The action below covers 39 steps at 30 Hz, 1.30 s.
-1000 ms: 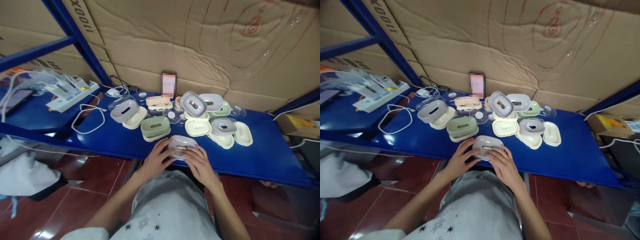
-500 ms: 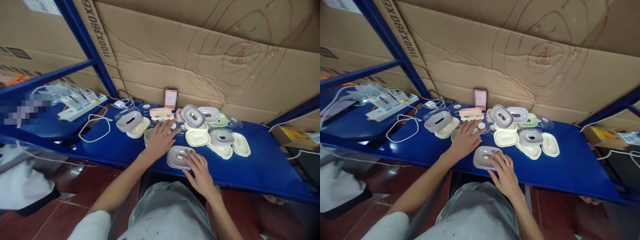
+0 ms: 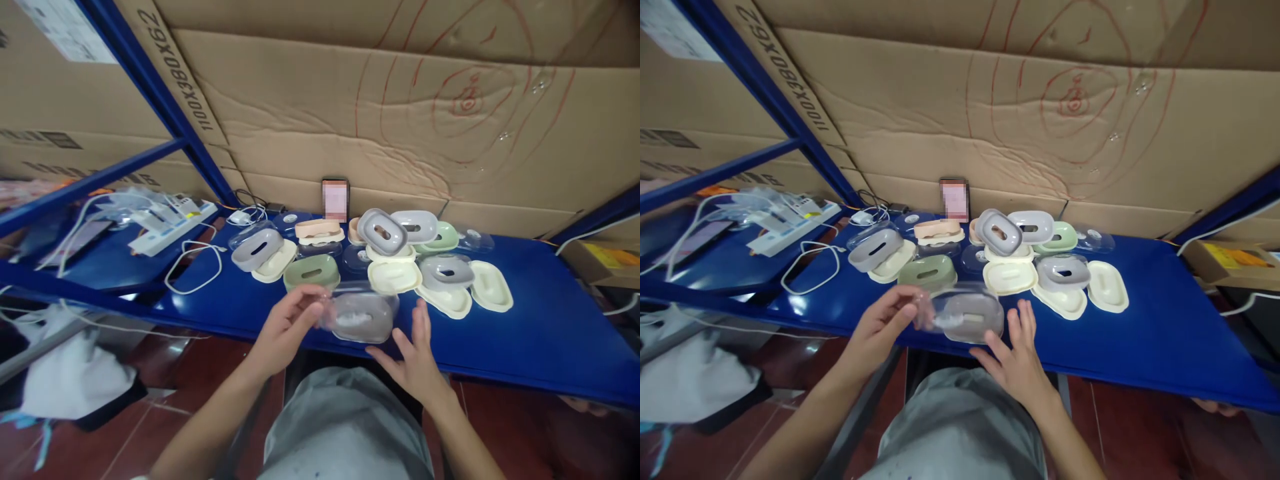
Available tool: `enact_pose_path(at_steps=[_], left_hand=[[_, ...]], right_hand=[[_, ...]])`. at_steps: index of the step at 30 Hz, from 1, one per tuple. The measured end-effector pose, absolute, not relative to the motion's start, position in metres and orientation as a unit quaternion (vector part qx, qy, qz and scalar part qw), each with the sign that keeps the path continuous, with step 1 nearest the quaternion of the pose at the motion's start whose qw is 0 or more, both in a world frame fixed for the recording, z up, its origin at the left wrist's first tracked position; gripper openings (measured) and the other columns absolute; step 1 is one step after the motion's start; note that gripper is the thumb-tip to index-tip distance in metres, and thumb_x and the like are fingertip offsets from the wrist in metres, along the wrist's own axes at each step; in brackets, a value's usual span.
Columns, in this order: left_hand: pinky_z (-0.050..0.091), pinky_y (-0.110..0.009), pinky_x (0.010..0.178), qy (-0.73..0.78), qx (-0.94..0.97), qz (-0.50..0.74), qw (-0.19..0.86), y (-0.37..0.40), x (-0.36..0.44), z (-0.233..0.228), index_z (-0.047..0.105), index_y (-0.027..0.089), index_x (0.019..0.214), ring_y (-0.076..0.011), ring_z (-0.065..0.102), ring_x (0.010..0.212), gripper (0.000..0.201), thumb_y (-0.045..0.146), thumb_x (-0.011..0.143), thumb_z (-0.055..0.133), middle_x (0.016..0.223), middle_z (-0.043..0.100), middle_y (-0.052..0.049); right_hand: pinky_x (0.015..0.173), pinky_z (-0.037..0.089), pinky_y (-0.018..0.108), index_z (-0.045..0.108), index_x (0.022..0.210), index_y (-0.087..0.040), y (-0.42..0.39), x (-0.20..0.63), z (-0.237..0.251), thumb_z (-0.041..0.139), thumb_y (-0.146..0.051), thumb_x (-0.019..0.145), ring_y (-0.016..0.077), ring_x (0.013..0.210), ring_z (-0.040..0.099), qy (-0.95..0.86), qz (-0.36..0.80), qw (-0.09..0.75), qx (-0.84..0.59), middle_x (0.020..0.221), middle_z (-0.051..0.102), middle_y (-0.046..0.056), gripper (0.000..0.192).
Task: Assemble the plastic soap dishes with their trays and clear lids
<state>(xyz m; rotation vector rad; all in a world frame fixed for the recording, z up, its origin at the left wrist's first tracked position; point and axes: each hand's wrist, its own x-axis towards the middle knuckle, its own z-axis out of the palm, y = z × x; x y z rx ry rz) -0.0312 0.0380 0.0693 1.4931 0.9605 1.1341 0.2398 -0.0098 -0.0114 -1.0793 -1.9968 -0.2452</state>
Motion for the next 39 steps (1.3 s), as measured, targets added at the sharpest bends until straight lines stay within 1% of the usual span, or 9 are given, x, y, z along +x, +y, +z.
enact_pose_path(at_steps=[2,5,9,12,21,25,28,33,39], left_hand=[[0.052,-0.025,0.062,0.391,0.526,0.459,0.600,0.026,-0.024,0.059,0.066,0.018,0.115,-0.0150,0.069,0.066,0.043,0.058,0.101,0.068,0.082,0.073,-0.003],[0.050,-0.025,0.058,0.420,0.461,0.437,0.648,0.019,-0.017,0.039,0.065,0.018,0.129,-0.0147,0.067,0.064,0.050,0.059,0.102,0.066,0.083,0.072,-0.004],[0.061,-0.035,0.082,0.469,0.590,0.462,0.467,0.014,-0.013,0.017,0.063,0.026,0.144,-0.0209,0.073,0.094,0.047,0.050,0.104,0.064,0.130,0.071,-0.013],[0.062,-0.037,0.088,0.453,0.642,0.463,0.411,0.013,-0.008,0.008,0.065,0.030,0.145,-0.0198,0.071,0.096,0.042,0.043,0.105,0.064,0.135,0.068,-0.011],[0.054,-0.025,0.061,0.404,0.542,0.450,0.584,0.036,-0.016,0.010,0.069,0.019,0.143,-0.0108,0.060,0.067,0.048,0.047,0.104,0.066,0.105,0.073,-0.008],[0.062,-0.038,0.093,0.447,0.673,0.429,0.405,0.037,-0.016,0.009,0.063,0.026,0.150,-0.0223,0.070,0.110,0.042,0.038,0.112,0.052,0.135,0.071,-0.013],[0.050,-0.047,0.118,0.450,0.741,0.413,0.278,0.036,-0.012,0.000,0.058,0.027,0.155,-0.0256,0.059,0.140,0.043,0.030,0.114,0.044,0.149,0.063,-0.013],[0.043,-0.053,0.125,0.394,0.820,0.340,0.239,0.039,-0.012,-0.015,0.040,0.027,0.166,-0.0290,0.048,0.152,0.054,0.040,0.114,0.045,0.163,0.050,-0.016],[0.039,-0.059,0.128,0.378,0.847,0.270,0.259,0.042,-0.015,-0.015,0.017,0.031,0.174,-0.0369,0.033,0.162,0.102,0.063,0.095,0.073,0.176,0.029,-0.018]], right_hand=[[0.122,0.041,0.074,0.027,0.169,-0.046,-0.007,0.243,0.000,0.085,-0.028,0.090,0.0446,0.165,0.023,-0.822,-0.076,0.404,-0.395,0.183,0.001,0.005,0.099],[0.118,0.051,0.064,0.050,0.160,-0.034,-0.003,0.248,0.009,0.081,-0.034,0.095,0.0392,0.154,0.047,-0.841,-0.036,0.385,-0.379,0.169,0.044,0.013,0.072],[0.108,0.057,0.051,0.065,0.145,-0.027,0.002,0.248,0.001,0.069,-0.022,0.102,0.0274,0.122,0.071,-0.826,0.010,0.399,-0.399,0.124,0.077,0.009,0.043],[0.106,0.057,0.049,0.067,0.142,-0.025,0.003,0.243,-0.008,0.070,-0.028,0.102,0.0274,0.120,0.070,-0.833,0.018,0.361,-0.419,0.122,0.076,0.010,0.040],[0.122,0.044,0.063,0.045,0.162,-0.034,0.004,0.248,-0.009,0.066,-0.035,0.105,0.0358,0.159,0.039,-0.849,0.000,0.293,-0.439,0.165,0.049,0.013,0.061],[0.118,0.051,0.054,0.045,0.164,-0.033,0.006,0.246,-0.006,0.064,-0.031,0.106,0.0317,0.152,0.048,-0.851,0.024,0.294,-0.434,0.160,0.056,0.011,0.060],[0.116,0.051,0.054,0.052,0.159,-0.034,0.004,0.242,-0.009,0.070,-0.037,0.102,0.0325,0.144,0.053,-0.838,-0.001,0.301,-0.455,0.154,0.059,0.012,0.060],[0.113,0.049,0.057,0.061,0.151,-0.034,-0.001,0.241,-0.015,0.074,-0.042,0.099,0.0335,0.134,0.057,-0.821,-0.050,0.308,-0.479,0.136,0.062,0.013,0.054],[0.109,0.055,0.057,0.062,0.150,-0.033,-0.001,0.243,-0.020,0.076,-0.044,0.097,0.0338,0.132,0.056,-0.817,-0.035,0.342,-0.464,0.124,0.057,0.012,0.055]])
